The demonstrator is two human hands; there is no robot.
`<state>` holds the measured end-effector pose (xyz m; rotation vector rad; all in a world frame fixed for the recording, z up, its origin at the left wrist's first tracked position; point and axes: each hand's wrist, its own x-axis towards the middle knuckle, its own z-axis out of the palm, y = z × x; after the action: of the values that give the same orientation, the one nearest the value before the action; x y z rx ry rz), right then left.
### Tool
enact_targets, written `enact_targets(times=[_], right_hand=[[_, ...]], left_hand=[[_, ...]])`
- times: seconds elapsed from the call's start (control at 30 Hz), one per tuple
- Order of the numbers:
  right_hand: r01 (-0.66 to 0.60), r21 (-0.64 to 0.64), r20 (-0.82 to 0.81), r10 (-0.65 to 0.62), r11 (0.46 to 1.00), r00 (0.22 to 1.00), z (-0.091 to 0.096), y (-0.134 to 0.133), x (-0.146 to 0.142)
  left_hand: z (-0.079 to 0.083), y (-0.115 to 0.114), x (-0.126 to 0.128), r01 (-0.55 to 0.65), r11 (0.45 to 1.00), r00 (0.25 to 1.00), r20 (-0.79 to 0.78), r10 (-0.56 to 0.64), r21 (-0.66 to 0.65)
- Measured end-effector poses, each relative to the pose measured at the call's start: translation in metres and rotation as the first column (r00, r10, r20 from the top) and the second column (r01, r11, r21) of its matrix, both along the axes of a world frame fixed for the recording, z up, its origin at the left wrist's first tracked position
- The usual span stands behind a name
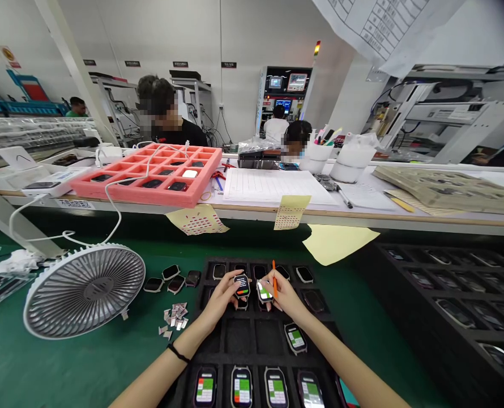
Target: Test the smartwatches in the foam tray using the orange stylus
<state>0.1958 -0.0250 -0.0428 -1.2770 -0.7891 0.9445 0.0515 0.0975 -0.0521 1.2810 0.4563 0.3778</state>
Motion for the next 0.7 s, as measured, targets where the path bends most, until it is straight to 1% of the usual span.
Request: enact_targets(times=[0.17,0.37,0.5,0.7], right_hand=[[-0.013,-0.022,0.040,0.014,1.000,0.999,-0.004,0.001,0.001],[-0.047,0.021,0.079,0.045,0.999,0.996,-0.012,0.000,0.002],[-0.079,0.026,0.064,0.077,0.997,0.995,-0.009,-0.001,0.001],[-0.071,0.041,0.007,0.071,0.997,0.997,-0.002,-0.001,0.000]], left_hand=[[0.010,-0.003,-0.003,0.024,0.994,1.000,-0.008,-0.023,0.103],[0.007,-0.005,-0.003,0.023,0.987,0.999,0.020,-0.027,0.157],[0.006,-0.004,-0.002,0.007,0.987,1.000,0.019,-0.011,0.159],[0.012,-0.003,-0.004,-0.011,0.991,0.999,-0.033,0.016,0.135]])
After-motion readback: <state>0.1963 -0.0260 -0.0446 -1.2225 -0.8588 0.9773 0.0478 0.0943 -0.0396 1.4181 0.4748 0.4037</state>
